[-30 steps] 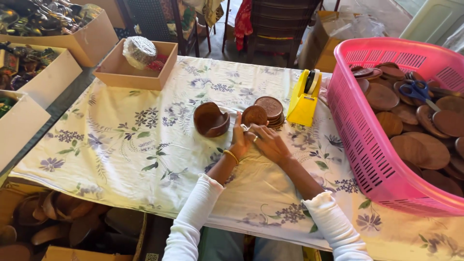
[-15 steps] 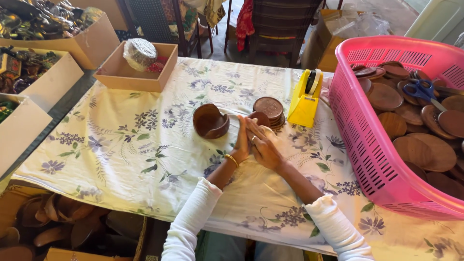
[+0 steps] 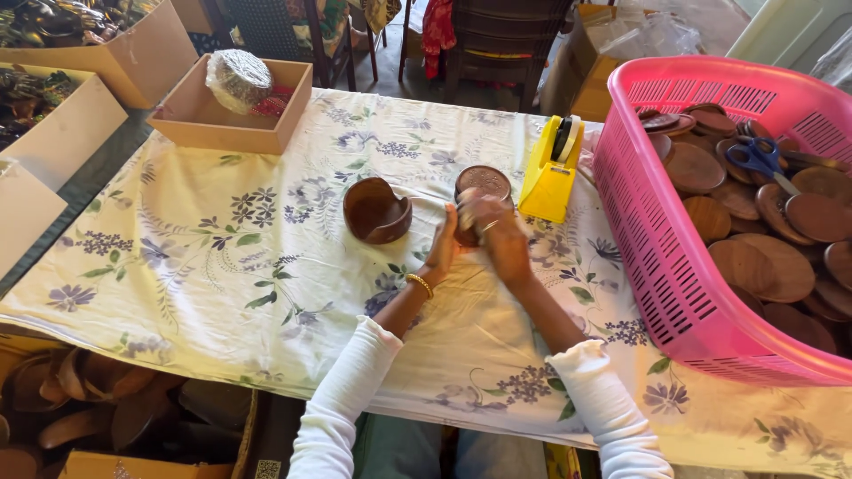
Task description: The person takes round wooden discs one at a time from a pink basket and wipes each surface with a white cloth, then stacks the wiped discs on the table. They continue through the basket, occasionally setting a disc aside and picking up the next one.
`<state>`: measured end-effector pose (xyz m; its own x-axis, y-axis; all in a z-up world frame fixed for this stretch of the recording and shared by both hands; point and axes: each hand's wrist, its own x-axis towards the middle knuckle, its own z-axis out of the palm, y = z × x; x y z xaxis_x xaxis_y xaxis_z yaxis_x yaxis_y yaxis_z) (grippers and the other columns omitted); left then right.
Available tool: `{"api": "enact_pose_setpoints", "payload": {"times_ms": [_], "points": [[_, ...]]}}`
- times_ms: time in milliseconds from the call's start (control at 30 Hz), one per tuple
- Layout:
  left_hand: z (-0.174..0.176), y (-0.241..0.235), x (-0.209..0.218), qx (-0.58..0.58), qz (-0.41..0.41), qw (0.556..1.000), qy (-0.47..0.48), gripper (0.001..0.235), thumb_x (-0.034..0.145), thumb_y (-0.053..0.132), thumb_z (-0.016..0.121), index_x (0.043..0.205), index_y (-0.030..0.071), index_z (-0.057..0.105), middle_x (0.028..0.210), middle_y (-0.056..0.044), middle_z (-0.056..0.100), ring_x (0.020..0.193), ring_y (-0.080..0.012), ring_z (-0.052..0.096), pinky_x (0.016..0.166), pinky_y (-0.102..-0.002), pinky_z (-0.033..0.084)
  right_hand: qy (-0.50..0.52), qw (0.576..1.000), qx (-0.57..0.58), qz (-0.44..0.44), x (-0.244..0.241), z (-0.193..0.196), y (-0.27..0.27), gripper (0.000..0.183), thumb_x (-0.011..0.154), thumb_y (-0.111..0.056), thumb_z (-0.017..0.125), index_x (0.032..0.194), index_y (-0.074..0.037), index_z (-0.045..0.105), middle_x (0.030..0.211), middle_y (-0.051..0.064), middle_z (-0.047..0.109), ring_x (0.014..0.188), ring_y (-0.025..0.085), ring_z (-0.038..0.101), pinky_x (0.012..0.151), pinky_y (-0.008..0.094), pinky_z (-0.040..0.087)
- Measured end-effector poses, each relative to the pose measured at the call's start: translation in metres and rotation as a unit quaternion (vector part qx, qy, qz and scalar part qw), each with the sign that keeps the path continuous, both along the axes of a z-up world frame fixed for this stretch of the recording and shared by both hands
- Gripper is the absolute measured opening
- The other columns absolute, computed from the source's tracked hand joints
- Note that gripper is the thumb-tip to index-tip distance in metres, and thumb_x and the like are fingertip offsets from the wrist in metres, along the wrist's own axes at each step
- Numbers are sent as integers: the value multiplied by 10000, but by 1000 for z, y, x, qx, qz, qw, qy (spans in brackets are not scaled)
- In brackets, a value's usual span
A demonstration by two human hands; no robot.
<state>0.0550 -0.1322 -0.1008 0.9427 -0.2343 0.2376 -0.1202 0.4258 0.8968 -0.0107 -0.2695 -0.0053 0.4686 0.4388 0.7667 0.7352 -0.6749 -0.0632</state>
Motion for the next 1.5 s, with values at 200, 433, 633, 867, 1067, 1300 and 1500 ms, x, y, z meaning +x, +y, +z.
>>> {"api": "enact_pose_setpoints", "payload": {"times_ms": [200,433,633,867,1067,1300,1500], "points": [[-23,-1,14,-90,-33,993,74,943,965,812,327,1402,-7,494,1293,-129,631,1148,-204,662,929,-447,583,5,998,62,5,12,-27,-17,347,935,39,691,1259,-72,640,1315,81,657,1235,306,640,1016,399,560],[13,3,-6,-80,-23,991,107,991,937,863,290,1469,64,537,1285,-113,664,1096,-221,653,891,-442,533,-22,999,36,21,-6,14,1,402,927,-16,713,1321,-91,678,1409,159,618,1245,343,634,992,387,556],[9,2,-5,-78,-26,989,121,1020,902,859,300,1436,22,532,1290,-177,686,1169,-332,694,1000,-499,572,19,994,54,-93,2,-10,-8,474,863,31,675,1323,-84,683,1371,147,649,1208,342,603,1040,424,516],[24,2,-15,-28,-24,995,87,1037,855,859,262,1462,49,487,1338,-165,644,1238,-308,641,1018,-504,566,-39,998,45,-23,-10,10,7,467,941,33,701,1390,-83,647,1366,112,655,1207,302,614,1054,434,516],[8,1,-3,-83,-14,990,113,1072,902,875,266,1452,-9,527,1362,-175,634,1270,-277,630,1064,-467,541,-61,997,-37,43,-8,2,5,503,871,-45,715,1365,-89,633,1378,154,643,1205,345,624,1048,454,523],[16,5,-3,-151,-62,979,122,1002,824,873,270,1487,140,437,1449,-69,570,1329,-231,565,1040,-438,531,-25,996,-23,-82,0,-16,-8,587,814,49,696,1385,-87,694,1393,138,597,1199,336,607,1006,440,541],[19,-1,-9,-66,-79,991,87,1029,844,870,304,1566,139,346,1523,-110,493,1382,-271,502,1083,-517,471,-119,991,-63,-11,0,6,-1,470,917,-95,765,1367,-38,643,1413,154,617,1154,316,615,910,444,511]]}}
